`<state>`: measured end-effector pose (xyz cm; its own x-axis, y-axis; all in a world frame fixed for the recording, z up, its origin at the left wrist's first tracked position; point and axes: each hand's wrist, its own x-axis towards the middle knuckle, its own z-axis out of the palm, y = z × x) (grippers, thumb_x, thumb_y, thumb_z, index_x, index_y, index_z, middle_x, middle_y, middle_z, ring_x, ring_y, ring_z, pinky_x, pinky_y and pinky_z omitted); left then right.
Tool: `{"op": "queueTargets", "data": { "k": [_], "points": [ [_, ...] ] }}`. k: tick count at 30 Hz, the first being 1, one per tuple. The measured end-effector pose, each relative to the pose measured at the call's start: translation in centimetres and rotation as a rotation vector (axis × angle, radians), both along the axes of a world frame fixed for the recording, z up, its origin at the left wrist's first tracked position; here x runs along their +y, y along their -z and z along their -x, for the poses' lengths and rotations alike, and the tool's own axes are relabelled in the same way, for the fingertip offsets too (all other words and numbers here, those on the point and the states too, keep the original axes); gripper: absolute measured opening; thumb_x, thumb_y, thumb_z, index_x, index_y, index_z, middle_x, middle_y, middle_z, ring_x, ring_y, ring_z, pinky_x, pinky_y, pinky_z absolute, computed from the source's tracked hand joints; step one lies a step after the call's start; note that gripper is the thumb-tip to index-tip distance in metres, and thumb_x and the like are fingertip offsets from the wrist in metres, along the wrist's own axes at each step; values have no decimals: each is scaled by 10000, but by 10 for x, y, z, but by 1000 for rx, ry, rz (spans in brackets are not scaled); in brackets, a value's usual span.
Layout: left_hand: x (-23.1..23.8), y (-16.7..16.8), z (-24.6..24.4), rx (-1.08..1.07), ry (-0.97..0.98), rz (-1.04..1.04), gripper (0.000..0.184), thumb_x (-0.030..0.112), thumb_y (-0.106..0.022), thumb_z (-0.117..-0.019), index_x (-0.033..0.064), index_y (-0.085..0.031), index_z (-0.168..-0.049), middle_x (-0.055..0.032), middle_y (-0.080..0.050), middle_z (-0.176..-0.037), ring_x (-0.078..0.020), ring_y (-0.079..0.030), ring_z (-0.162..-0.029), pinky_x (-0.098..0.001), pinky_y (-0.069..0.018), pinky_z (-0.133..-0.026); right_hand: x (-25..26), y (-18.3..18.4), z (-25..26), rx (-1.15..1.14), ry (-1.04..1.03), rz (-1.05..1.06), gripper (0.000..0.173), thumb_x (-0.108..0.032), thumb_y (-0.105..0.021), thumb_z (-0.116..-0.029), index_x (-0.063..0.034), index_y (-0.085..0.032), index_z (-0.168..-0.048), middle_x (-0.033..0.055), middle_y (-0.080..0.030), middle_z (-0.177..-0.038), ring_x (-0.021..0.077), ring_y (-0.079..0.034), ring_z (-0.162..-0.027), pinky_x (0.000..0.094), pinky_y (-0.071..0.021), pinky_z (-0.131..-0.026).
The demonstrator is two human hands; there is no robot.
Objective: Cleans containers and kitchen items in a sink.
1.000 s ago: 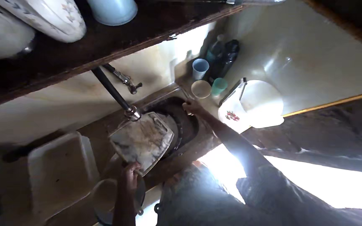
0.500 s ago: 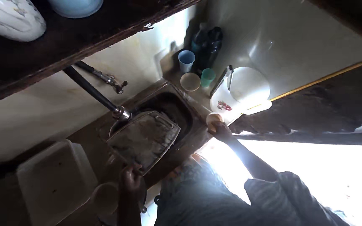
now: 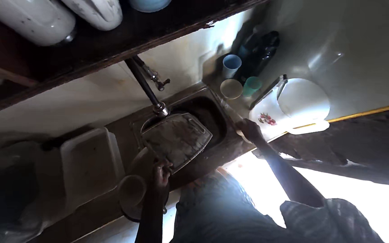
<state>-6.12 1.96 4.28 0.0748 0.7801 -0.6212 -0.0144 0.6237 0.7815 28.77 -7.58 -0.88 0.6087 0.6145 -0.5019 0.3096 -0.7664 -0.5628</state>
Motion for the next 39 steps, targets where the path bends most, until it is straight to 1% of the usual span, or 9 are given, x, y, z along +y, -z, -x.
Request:
{"op": "queueTargets", "data": {
  "k": [4,9,16,19,23,26,28,31,39],
  "points": [
    [4,1,-14,-19,-29,48,248,-63,-441,-969,87,-518,-787,27,-515,-557,-12,-424,-397,-150,-372,-374,70,-14,92,223,-193,-325,381,-274,-583,-1056,-50,-629,-1361,194,-684,-1267,324,-660,-1160,529,-506,-1029],
    [10,2,-15,-20,-41,34,224,-92,-432,-941,73,-510,-812,23,-517,-573,-18,-430,-404,-153,-384,-380,120,-15,192,169,-849,-602,415,-223,-498,-1061,-92,-603,-1441,133,-499,-1560,342,-350,-1516,558,-188,-1261],
    [11,-10,-2,-42,-78,23,254,-96,-419,-937,93,-505,-791,31,-532,-567,-17,-458,-415,-154,-409,-400,173,-3,200,109,-628,-530,352,-190,-541,-1054,-26,-632,-1352,202,-618,-1382,355,-583,-1295,544,-443,-1110],
    [23,3,1,-56,-51,27,212,-79,-413,-949,84,-499,-844,20,-533,-598,-22,-450,-424,-156,-396,-397,155,-20,220,150,-964,-554,471,-205,-491,-1074,-159,-490,-1542,116,-382,-1642,325,-273,-1553,604,-158,-1253],
    [14,2,-7,-30,-23,8,228,-108,-453,-922,76,-517,-805,33,-525,-559,-6,-412,-395,-146,-355,-375,201,4,181,134,-666,-462,368,-257,-548,-1061,-17,-654,-1320,228,-654,-1320,379,-630,-1226,586,-475,-1047],
    [11,-4,-12,-18,-15,20,231,-105,-445,-928,84,-508,-810,33,-526,-570,-12,-434,-412,-151,-369,-386,206,-25,184,125,-518,-215,407,-281,-599,-1025,-2,-618,-1320,245,-631,-1322,405,-605,-1238,620,-457,-1045],
    [17,3,-12,-25,-28,35,222,-88,-435,-935,89,-505,-821,37,-506,-567,-15,-429,-412,-152,-379,-390,176,-21,212,4,-694,-565,292,-192,-618,-1013,-32,-700,-1244,162,-701,-1245,321,-646,-1196,542,-492,-1044],
    [25,11,-2,-72,-62,7,198,-87,-414,-919,81,-508,-872,24,-549,-599,-24,-477,-421,-158,-407,-388,138,-22,211,107,-1004,-680,432,-167,-548,-1044,-90,-573,-1469,135,-465,-1586,332,-327,-1530,530,-213,-1262],
    [15,1,-6,-73,-75,10,234,-105,-419,-916,90,-494,-811,28,-531,-565,-22,-470,-407,-160,-413,-386,184,22,170,44,-613,-463,389,-184,-505,-1067,-39,-596,-1416,227,-556,-1449,395,-534,-1341,560,-419,-1129]
  ]
}}
